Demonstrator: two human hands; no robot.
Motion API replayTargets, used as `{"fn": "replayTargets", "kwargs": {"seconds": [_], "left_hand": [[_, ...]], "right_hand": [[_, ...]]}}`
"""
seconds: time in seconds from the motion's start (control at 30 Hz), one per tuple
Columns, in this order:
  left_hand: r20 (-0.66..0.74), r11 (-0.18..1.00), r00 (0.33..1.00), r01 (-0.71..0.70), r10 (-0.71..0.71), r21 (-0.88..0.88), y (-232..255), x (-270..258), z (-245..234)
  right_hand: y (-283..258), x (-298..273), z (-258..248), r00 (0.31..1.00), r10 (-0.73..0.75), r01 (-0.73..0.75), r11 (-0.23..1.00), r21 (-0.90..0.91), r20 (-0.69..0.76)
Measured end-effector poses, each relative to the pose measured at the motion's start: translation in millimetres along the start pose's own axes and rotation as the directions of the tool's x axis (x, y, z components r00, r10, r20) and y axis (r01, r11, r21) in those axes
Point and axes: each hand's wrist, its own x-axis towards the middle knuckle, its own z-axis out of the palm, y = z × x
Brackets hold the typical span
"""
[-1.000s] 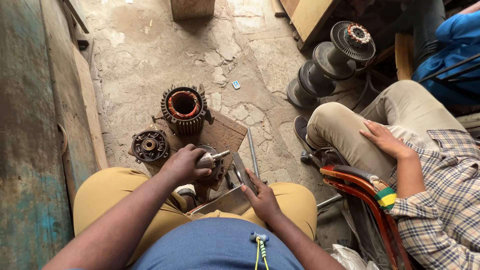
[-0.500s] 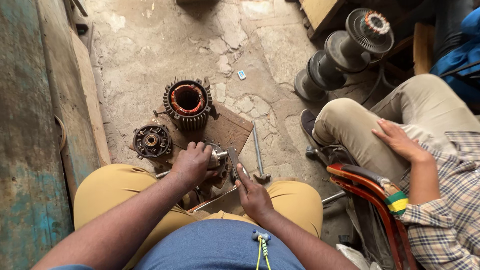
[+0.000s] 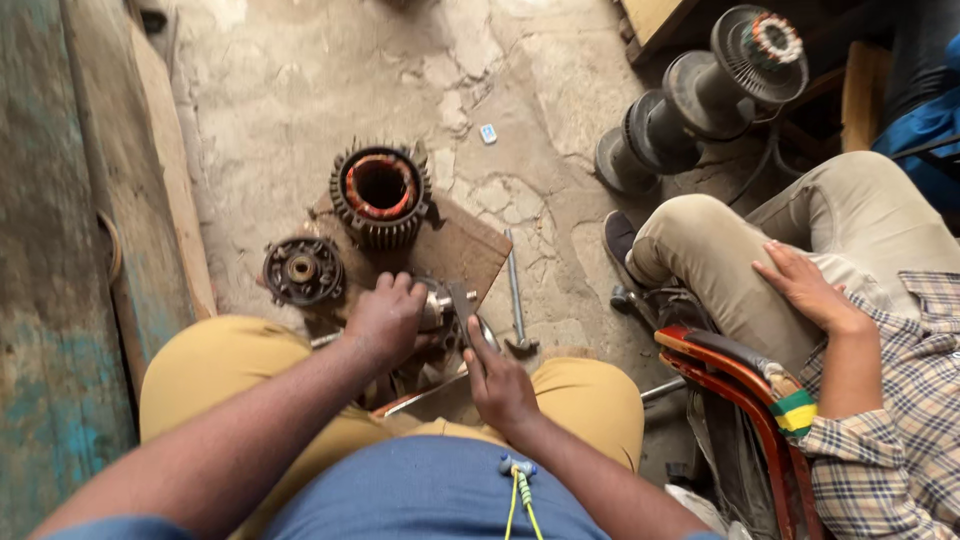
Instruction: The person sits on the floor and uses a flat metal bar to pry or adjust a small cylindrical motor component resting on a wooden board. The person repeatedly repositions the bar and rotates the component while applying pressure.
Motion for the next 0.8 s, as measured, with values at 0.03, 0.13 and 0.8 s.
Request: {"fn": "replayTargets", "kwargs": {"seconds": [0.03, 0.13, 0.8], "left_hand": [[0.035, 1.000, 0.999, 0.010, -0.009, -0.026, -2, 3, -1], [0.098, 0.999, 0.995, 0.032, -0.028, -0.040, -8, 17, -11], [0.272, 0.989, 0.952, 0.150, -0.142, -0.008, 6, 10, -29]], "right_hand": [[0, 7, 2, 0.998, 0.051, -0.051, 0.998, -0.026, 0.020], [-3, 60, 1, 0.974, 0.212, -0.204, 0.974, -0.095, 0.082], [-5, 53, -6, 0.897, 0.343, -0.319, 0.939, -0.130, 0.280]]}}
